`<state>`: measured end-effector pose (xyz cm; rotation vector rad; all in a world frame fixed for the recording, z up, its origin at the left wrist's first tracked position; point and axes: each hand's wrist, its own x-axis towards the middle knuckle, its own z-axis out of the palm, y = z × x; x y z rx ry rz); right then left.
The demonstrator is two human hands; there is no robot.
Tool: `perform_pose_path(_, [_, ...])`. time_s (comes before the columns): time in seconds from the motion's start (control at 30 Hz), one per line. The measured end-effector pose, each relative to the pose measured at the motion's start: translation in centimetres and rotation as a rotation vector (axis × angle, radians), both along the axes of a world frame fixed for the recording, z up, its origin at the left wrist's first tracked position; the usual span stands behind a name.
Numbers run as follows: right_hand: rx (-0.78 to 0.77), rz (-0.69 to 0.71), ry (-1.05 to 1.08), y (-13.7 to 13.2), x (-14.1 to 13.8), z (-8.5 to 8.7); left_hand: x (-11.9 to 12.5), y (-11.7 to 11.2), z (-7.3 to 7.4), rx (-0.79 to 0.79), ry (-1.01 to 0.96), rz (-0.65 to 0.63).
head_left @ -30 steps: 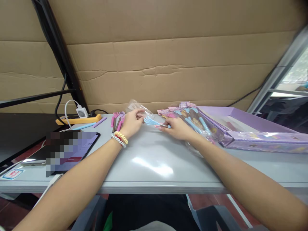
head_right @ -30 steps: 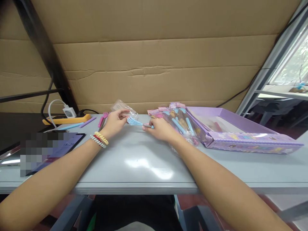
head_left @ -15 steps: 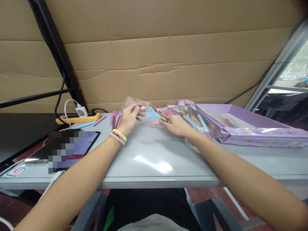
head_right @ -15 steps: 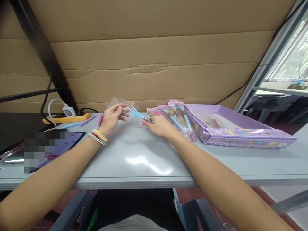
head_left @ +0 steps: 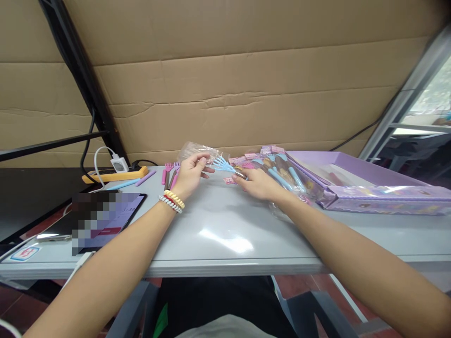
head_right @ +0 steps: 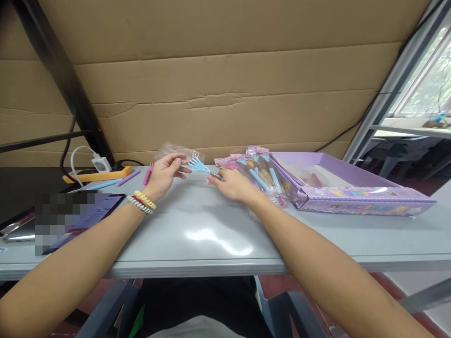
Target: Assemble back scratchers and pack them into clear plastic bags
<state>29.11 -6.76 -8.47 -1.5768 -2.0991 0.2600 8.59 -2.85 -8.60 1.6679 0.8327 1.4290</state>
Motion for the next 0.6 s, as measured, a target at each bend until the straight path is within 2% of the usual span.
perform_pose_path(0.2, [0.016, 0.014, 0.012, 0.23, 0.06, -0.24, 0.15, -0.1, -0.03, 0.004, 0.025, -0.048])
perform_pose_path(0.37, [0.013, 0.029, 0.054, 0.24, 0.14, -0.27, 0.31, -0.26, 0.05, 0.047, -0.017, -0.03])
perform_pose_path(0.5, [0.034, 0.053, 0.082, 0.34, 0.26, -0.39, 0.25, -0.29, -0.12, 0.083, 0.047, -0.042])
perform_pose_path(0.6, [0.026, 0.042, 0.054, 0.43, 0.21, -0.42, 0.15, -0.29, -0.26, 0.078, 0.123, -0.11])
